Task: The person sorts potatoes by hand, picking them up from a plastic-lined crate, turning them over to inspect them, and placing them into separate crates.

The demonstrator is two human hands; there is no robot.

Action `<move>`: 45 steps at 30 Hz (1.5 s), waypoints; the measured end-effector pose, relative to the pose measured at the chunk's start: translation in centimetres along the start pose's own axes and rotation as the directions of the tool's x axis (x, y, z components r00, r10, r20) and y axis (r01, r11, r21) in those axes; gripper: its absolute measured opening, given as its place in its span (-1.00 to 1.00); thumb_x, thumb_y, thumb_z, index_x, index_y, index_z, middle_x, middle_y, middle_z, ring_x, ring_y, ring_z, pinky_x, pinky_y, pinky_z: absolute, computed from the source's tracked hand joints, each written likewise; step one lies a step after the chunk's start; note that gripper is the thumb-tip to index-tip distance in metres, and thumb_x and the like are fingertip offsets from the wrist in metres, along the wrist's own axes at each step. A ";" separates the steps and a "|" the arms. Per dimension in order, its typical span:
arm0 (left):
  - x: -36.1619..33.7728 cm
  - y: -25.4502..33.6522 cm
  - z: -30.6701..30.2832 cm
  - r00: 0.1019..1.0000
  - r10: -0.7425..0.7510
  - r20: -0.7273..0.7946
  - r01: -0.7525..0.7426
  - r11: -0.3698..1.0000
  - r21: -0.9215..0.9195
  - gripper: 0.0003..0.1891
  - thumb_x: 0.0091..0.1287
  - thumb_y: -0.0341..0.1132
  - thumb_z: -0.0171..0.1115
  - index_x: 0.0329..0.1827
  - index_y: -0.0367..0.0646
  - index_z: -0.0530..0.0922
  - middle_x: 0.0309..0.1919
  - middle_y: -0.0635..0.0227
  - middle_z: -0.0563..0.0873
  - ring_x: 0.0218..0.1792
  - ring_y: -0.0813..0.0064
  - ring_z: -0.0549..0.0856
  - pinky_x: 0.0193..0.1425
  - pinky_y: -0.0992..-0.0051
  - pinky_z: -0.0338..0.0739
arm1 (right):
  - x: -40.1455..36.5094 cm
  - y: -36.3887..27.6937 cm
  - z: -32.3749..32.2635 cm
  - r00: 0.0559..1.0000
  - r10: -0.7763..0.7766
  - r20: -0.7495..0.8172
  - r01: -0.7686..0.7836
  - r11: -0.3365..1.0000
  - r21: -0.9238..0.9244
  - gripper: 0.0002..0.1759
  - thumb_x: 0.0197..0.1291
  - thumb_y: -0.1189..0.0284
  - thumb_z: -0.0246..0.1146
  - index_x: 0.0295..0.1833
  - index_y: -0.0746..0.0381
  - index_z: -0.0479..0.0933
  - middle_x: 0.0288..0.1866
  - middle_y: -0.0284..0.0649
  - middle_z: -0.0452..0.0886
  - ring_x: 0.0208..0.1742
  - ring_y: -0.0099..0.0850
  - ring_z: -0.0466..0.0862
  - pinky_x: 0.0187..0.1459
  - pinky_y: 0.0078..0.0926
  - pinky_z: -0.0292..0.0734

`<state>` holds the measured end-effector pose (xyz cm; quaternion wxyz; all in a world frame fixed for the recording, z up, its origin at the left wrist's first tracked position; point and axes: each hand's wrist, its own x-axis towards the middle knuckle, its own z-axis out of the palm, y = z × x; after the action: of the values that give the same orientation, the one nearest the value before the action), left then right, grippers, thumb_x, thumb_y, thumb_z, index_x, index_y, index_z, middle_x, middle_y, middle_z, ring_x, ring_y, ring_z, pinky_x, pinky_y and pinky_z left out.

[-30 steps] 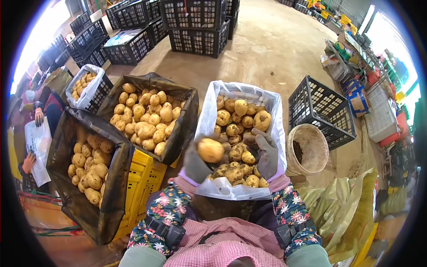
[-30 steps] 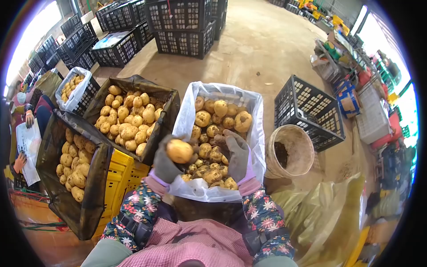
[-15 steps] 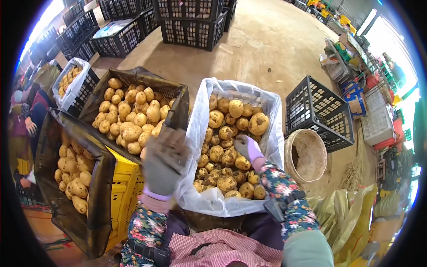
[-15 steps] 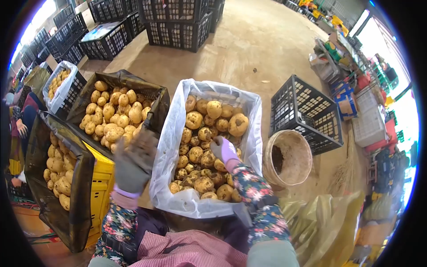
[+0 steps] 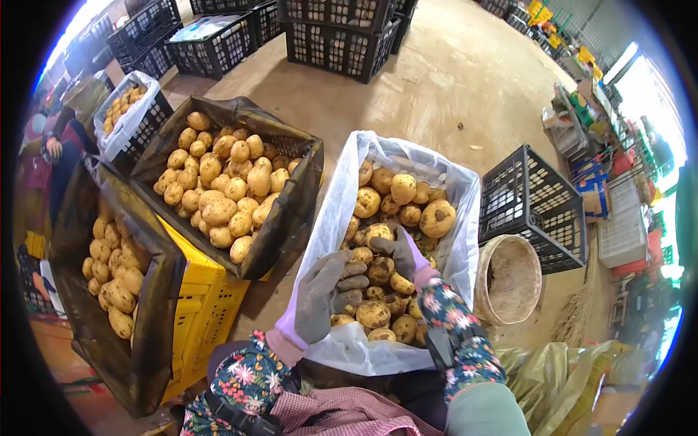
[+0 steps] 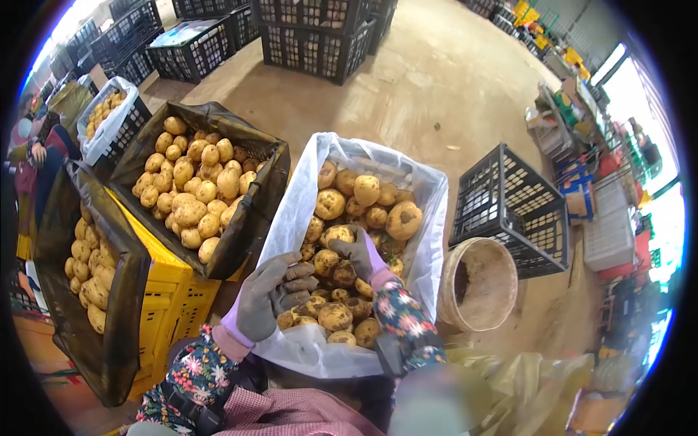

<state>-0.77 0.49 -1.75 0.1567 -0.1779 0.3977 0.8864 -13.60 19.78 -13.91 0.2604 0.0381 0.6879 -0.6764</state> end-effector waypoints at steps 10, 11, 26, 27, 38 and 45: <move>-1.3 -2.6 1.6 0.967 -0.060 0.247 0.018 0.986 0.167 -0.49 0.49 0.10 -0.12 0.34 0.00 0.31 0.08 0.38 0.54 -0.03 0.54 0.64 -0.03 0.46 0.64 | -17.1 -8.9 5.0 0.867 -0.497 -0.024 0.442 0.790 -0.426 -0.27 0.02 0.22 0.41 0.21 0.41 0.35 0.03 0.07 0.54 0.06 -0.14 0.57 0.08 -0.27 0.46; -1.8 -2.8 2.0 0.967 -0.037 0.253 -0.020 0.975 0.220 -0.48 0.49 0.13 -0.15 0.33 0.00 0.32 0.07 0.39 0.55 -0.04 0.55 0.65 -0.06 0.47 0.65 | -17.5 -8.8 5.0 0.864 -0.501 -0.049 0.435 0.792 -0.428 -0.27 0.02 0.22 0.41 0.21 0.41 0.35 0.03 0.07 0.54 0.06 -0.14 0.57 0.08 -0.27 0.46; 0.1 -3.5 1.1 0.943 -0.232 0.238 0.282 0.937 -0.206 -0.44 0.41 0.26 -0.22 -0.08 -0.03 0.54 -0.49 0.34 0.65 -0.72 0.54 0.53 -0.78 0.68 0.30 | -15.9 -7.9 6.6 0.745 -0.666 0.029 0.531 0.567 -0.629 -0.72 0.29 0.36 0.19 -0.04 0.35 0.51 -0.38 -0.12 0.58 -0.33 -0.35 0.62 -0.31 -0.38 0.48; 0.6 -4.1 -0.2 0.862 -0.247 0.443 0.371 0.903 -0.219 -0.44 0.41 0.25 -0.20 -0.05 -0.04 0.54 -0.46 0.33 0.66 -0.69 0.51 0.56 -0.77 0.66 0.35 | -15.3 -7.0 5.9 0.775 -0.632 -0.005 0.524 0.648 -0.553 -0.71 0.27 0.38 0.23 -0.02 0.35 0.51 -0.33 -0.13 0.61 -0.30 -0.34 0.63 -0.26 -0.36 0.50; -0.3 -2.6 1.6 0.944 0.302 0.133 -0.309 0.668 0.677 -0.44 0.45 0.11 -0.09 0.07 -0.30 0.48 -0.22 0.19 0.65 -0.18 0.33 0.65 -0.04 0.43 0.54 | -16.3 -7.7 5.0 0.886 -0.442 0.139 0.385 0.534 -0.753 -0.05 -0.08 0.35 0.53 0.41 0.30 0.21 0.26 -0.13 0.45 0.22 -0.35 0.51 0.21 -0.44 0.42; 0.4 -2.4 0.4 0.976 0.217 0.013 -0.203 0.889 0.410 -0.48 0.42 0.12 -0.04 -0.11 -0.25 0.54 -0.45 0.34 0.64 -0.57 0.61 0.56 -0.57 0.59 0.39 | -16.3 -6.7 5.9 0.921 -0.370 0.121 0.359 0.928 0.099 -0.12 -0.03 0.48 0.51 0.38 0.32 0.18 0.19 -0.14 0.45 0.13 -0.43 0.53 0.18 -0.45 0.48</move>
<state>-0.23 2.41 -3.28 0.0869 -0.1121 0.5937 0.7921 -0.48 18.50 -0.81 0.1751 -0.1275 0.6376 -0.7393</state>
